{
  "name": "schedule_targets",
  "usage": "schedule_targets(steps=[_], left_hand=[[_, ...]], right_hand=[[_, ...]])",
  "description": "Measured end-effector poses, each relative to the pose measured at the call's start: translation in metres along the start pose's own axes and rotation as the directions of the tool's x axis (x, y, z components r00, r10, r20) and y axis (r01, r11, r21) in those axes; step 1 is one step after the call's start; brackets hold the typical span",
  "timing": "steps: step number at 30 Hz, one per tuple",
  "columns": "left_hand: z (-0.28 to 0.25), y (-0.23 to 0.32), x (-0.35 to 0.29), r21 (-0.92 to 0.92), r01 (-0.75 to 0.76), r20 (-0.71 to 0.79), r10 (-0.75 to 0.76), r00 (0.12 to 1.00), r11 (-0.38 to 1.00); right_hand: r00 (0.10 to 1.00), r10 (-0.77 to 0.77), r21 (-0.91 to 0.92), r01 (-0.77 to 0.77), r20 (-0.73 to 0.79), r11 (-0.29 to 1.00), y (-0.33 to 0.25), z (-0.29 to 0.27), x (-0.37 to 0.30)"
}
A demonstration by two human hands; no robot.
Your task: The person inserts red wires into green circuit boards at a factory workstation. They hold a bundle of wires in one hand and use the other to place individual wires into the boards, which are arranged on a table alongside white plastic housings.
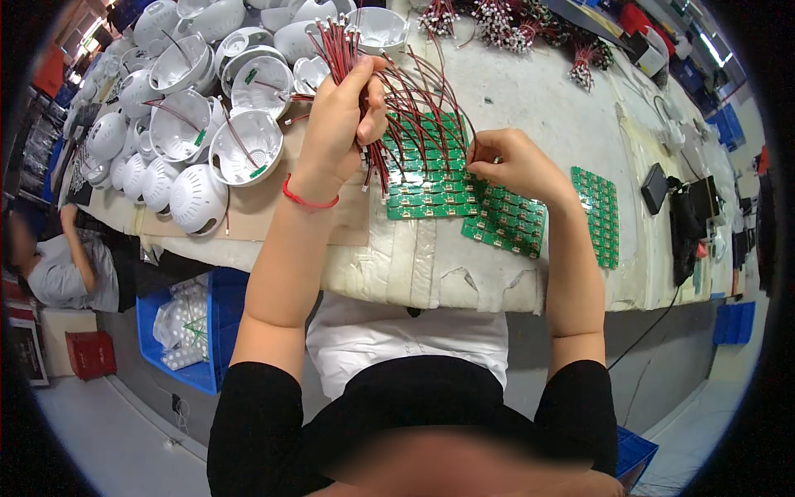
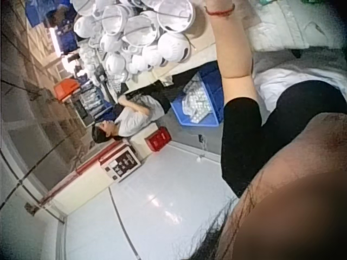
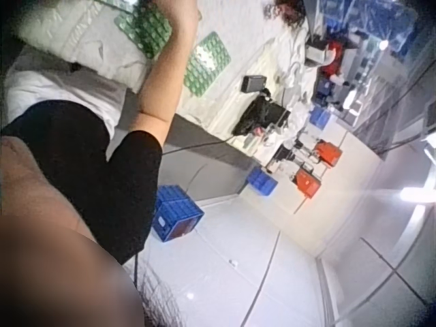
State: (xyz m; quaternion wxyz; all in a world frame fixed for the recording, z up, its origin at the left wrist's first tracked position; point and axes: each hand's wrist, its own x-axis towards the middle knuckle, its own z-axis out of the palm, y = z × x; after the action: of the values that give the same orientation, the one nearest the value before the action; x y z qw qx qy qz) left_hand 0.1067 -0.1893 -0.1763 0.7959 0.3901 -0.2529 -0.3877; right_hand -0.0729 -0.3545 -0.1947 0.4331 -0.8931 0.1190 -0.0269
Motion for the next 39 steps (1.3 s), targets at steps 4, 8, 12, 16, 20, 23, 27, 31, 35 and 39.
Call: schedule_targets(steps=[4,8,12,16,20,23,27,31,35,39], left_hand=[[-0.001,0.000,0.000,-0.009,-0.001,0.005,0.001,1.000,1.000],[-0.003,0.000,0.001,-0.006,0.000,0.012,0.000,1.000,1.000],[-0.002,0.000,0.000,-0.008,-0.001,0.008,0.001,1.000,1.000],[-0.003,0.000,0.001,-0.007,0.002,0.018,-0.002,1.000,1.000],[0.000,0.000,-0.001,0.007,0.002,-0.007,-0.002,1.000,1.000],[0.002,0.000,-0.002,0.012,0.007,-0.021,-0.006,1.000,1.000],[-0.001,-0.002,0.001,0.005,0.013,-0.008,-0.013,1.000,1.000],[0.001,-0.001,0.001,0.015,0.024,-0.024,-0.024,0.999,1.000],[-0.001,0.001,0.000,0.018,0.004,-0.003,-0.004,1.000,1.000],[-0.001,0.002,0.000,0.004,0.013,0.005,-0.013,1.000,1.000]], right_hand=[[0.999,-0.049,-0.004,0.049,0.018,0.999,0.007,0.003,0.002],[0.999,-0.022,-0.061,0.024,0.027,0.998,0.006,0.003,0.002],[1.000,-0.006,-0.104,0.008,0.020,0.995,0.008,0.004,0.003],[0.999,-0.033,-0.173,0.037,0.022,0.984,0.006,0.005,0.004],[0.997,-0.078,-0.274,0.078,0.010,0.959,0.000,0.008,0.002],[0.994,-0.110,-0.315,0.104,-0.003,0.944,0.002,0.012,0.003],[0.991,-0.128,-0.358,0.109,-0.029,0.927,0.002,0.015,0.003],[0.988,-0.152,-0.265,0.141,-0.020,0.954,0.005,0.011,0.002],[0.995,-0.098,-0.166,0.096,0.000,0.981,-0.004,0.011,0.001],[0.985,-0.164,-0.206,0.149,-0.060,0.967,-0.002,0.018,0.003]])
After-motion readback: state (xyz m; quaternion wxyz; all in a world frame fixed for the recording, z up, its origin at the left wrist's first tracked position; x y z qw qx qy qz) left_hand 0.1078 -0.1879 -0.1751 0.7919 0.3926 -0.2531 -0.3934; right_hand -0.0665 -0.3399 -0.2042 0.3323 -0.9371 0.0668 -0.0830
